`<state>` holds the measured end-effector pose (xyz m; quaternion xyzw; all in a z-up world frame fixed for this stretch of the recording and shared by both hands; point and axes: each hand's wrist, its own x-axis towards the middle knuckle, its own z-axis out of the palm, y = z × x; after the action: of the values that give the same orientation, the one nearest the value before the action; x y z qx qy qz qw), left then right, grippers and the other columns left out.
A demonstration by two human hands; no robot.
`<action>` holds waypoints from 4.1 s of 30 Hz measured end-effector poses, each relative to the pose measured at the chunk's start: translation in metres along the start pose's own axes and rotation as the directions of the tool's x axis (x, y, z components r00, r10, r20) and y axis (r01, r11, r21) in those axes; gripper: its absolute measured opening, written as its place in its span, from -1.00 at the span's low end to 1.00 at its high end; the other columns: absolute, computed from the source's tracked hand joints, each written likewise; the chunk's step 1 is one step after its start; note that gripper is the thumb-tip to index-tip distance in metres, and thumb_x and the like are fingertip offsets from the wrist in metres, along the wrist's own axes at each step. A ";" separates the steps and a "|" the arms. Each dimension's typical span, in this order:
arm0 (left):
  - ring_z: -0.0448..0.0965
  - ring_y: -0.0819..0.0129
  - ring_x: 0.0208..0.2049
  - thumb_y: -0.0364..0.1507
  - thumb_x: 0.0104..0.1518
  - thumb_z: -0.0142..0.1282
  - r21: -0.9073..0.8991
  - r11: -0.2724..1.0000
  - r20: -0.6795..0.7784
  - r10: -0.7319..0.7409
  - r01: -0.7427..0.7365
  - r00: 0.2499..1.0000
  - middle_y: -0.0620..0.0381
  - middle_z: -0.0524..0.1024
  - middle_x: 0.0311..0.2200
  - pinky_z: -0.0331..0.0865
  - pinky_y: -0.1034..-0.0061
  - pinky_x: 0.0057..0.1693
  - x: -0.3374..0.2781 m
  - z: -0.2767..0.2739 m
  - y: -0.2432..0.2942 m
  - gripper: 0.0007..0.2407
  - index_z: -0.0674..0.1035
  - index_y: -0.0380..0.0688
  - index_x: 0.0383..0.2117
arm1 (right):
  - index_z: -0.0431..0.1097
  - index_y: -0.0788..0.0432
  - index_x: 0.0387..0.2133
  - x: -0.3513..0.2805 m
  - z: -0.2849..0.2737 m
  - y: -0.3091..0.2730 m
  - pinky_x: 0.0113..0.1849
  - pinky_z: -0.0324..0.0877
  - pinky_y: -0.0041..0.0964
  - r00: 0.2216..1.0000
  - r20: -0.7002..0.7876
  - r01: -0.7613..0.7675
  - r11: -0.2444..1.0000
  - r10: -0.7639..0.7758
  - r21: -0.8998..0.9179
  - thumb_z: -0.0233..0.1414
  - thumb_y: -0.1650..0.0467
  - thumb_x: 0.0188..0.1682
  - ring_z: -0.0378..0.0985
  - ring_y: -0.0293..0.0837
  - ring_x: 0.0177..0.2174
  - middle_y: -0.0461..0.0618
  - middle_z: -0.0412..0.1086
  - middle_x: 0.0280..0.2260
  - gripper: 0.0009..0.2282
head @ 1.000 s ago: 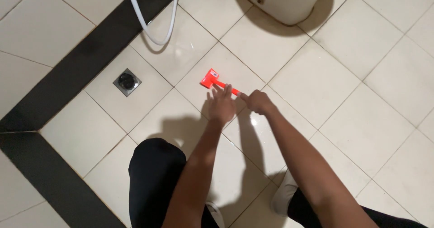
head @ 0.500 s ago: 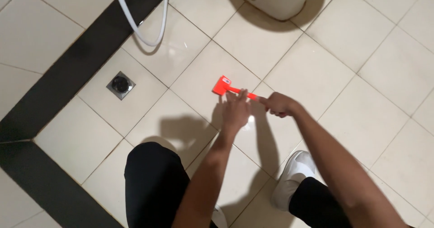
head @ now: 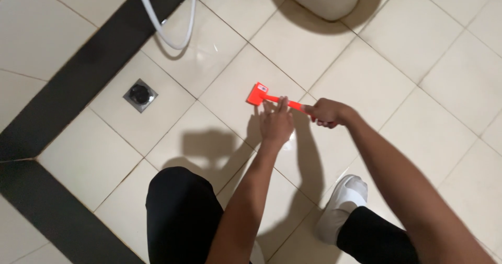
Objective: The person kneels on a tiled bathroom floor and uses a red scrubbing brush to clean the grout lines and tile surfaces. They scrub back and forth near a floor drain and the base of a toilet, moving the brush across different sections of the floor.
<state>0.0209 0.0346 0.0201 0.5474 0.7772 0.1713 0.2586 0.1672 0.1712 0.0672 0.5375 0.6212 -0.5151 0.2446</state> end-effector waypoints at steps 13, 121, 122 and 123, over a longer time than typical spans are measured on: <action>0.00 -0.27 0.41 -0.32 0.24 -0.07 0.122 0.966 -0.063 -0.223 0.230 0.973 0.03 0.13 0.41 -0.22 -0.16 0.45 0.025 -0.072 -0.068 -0.50 0.24 0.00 0.36 | 0.32 0.35 -0.69 0.044 0.066 -0.102 -0.73 0.13 -0.25 0.984 -0.134 0.122 0.992 -0.120 0.007 -0.09 0.05 0.13 0.14 -0.19 -0.82 0.01 0.20 -0.79 -0.41; -0.07 -0.20 0.43 -0.33 0.22 -0.03 -0.217 0.826 -0.118 -0.551 0.520 0.826 0.04 -0.05 0.44 0.03 -0.18 0.33 0.022 -0.056 -0.027 -0.50 0.22 0.25 0.34 | -0.15 0.46 0.34 -0.018 0.046 -0.114 -0.25 0.57 0.07 0.811 0.163 0.350 0.243 -0.563 -0.905 -0.13 0.55 -0.03 0.64 0.22 -0.24 0.40 0.48 -0.21 -0.38; -0.07 -0.22 0.43 -0.33 0.24 -0.04 -0.222 0.825 -0.119 -0.553 0.520 0.825 0.11 0.05 0.41 0.03 -0.14 0.36 0.011 -0.054 -0.027 -0.50 0.22 0.22 0.35 | -0.13 0.45 0.34 -0.032 0.051 -0.117 -0.23 0.56 0.09 0.820 0.169 0.362 0.267 -0.547 -0.893 -0.15 0.53 0.00 0.64 0.24 -0.23 0.41 0.48 -0.20 -0.41; -0.06 -0.24 0.43 -0.32 0.25 -0.05 -0.228 0.824 -0.125 -0.553 0.519 0.824 0.18 0.15 0.39 0.02 -0.11 0.38 0.002 -0.054 -0.028 -0.51 0.23 0.19 0.37 | -0.10 0.43 0.34 -0.045 0.055 -0.122 -0.21 0.55 0.10 0.828 0.174 0.371 0.290 -0.533 -0.882 -0.16 0.52 0.03 0.64 0.25 -0.22 0.42 0.48 -0.20 -0.44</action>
<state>-0.0326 0.0275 0.0483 0.2615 0.9013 0.2124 0.2724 0.0549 0.1154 0.1328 0.1653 0.9376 -0.1137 0.2841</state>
